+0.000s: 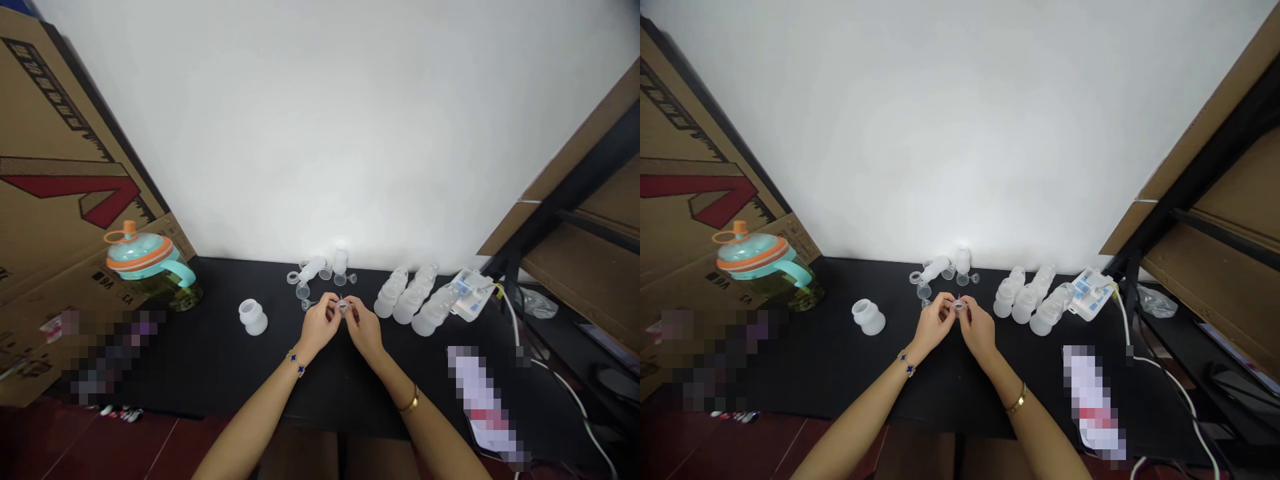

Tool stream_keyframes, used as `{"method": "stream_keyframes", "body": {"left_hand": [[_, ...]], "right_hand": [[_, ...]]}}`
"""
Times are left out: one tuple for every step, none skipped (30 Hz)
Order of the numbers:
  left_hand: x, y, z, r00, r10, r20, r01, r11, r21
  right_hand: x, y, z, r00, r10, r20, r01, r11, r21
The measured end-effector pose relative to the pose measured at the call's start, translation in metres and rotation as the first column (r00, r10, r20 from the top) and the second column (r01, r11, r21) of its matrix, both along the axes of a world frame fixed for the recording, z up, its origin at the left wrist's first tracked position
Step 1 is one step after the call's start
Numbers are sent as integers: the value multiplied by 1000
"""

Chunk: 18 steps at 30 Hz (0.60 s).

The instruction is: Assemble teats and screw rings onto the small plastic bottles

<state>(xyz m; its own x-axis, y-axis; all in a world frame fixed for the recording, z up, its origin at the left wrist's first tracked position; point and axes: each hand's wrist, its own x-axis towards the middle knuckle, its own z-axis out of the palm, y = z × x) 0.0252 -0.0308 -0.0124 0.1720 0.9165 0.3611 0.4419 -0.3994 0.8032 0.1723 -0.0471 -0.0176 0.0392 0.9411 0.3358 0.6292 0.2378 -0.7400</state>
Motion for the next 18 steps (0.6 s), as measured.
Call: {"method": "stream_keyframes", "body": {"left_hand": [[0, 0, 0, 1000, -4, 7, 4, 1000, 2], [0, 0, 1, 1000, -8, 13, 8, 1000, 1], [0, 0, 1, 1000, -11, 22, 11, 1000, -3], [0, 0, 1, 999, -13, 35, 13, 1000, -10], [1, 0, 2, 998, -15, 53, 17, 1000, -20], [1, 0, 2, 997, -18, 75, 20, 999, -30], [1, 0, 2, 995, -18, 94, 22, 999, -39], [2, 1, 1, 994, -18, 109, 23, 999, -44], [2, 1, 1, 993, -20, 116, 25, 999, -48], [2, 1, 1, 993, -23, 118, 29, 998, -49], [2, 1, 0, 993, -28, 115, 34, 998, -49], [1, 1, 0, 994, -33, 107, 38, 998, -49], [1, 1, 0, 995, -36, 94, 40, 998, -48], [1, 1, -1, 996, -35, 76, 38, 998, -44], [0, 1, -1, 998, -31, 59, 33, 999, -39], [0, 1, -1, 999, -26, 43, 28, 999, -33], [0, 1, -1, 999, -24, 30, 25, 999, -27], [0, 1, -2, 1000, -23, 21, 23, 1000, -19]], "right_hand": [[0, 0, 0, 1000, 0, 0, 0, 1000, -4], [0, 0, 1, 1000, 0, -1, 0, 1000, -9], [-1, 0, 1, 1000, -2, -3, 2, 1000, -13], [-1, 0, 1, 1000, -5, -4, 5, 1000, -15], [-2, 0, 1, 1000, -9, -3, 9, 1000, -15], [-2, 0, 1, 1000, -13, -1, 13, 1000, -13], [-2, 0, 2, 1000, -14, 1, 14, 1000, -9], [-2, 0, 2, 1000, -13, 2, 13, 1000, -6], [-2, 0, 2, 1000, -10, 1, 10, 1000, -4], [-2, 0, 2, 1000, -9, -1, 9, 1000, -5], [-1, 0, 2, 1000, -9, -5, 9, 1000, -9], [-1, 0, 3, 1000, -10, -9, 10, 1000, -15], [0, 0, 3, 1000, -12, -12, 12, 1000, -22], [0, 0, 3, 1000, -15, -13, 15, 1000, -27], [0, 0, 3, 1000, -16, -12, 15, 999, -32], [1, 0, 3, 1000, -15, -9, 15, 999, -34], [1, 0, 3, 1000, -14, -4, 14, 999, -34], [0, 0, 4, 1000, -14, 2, 14, 999, -31]]}}
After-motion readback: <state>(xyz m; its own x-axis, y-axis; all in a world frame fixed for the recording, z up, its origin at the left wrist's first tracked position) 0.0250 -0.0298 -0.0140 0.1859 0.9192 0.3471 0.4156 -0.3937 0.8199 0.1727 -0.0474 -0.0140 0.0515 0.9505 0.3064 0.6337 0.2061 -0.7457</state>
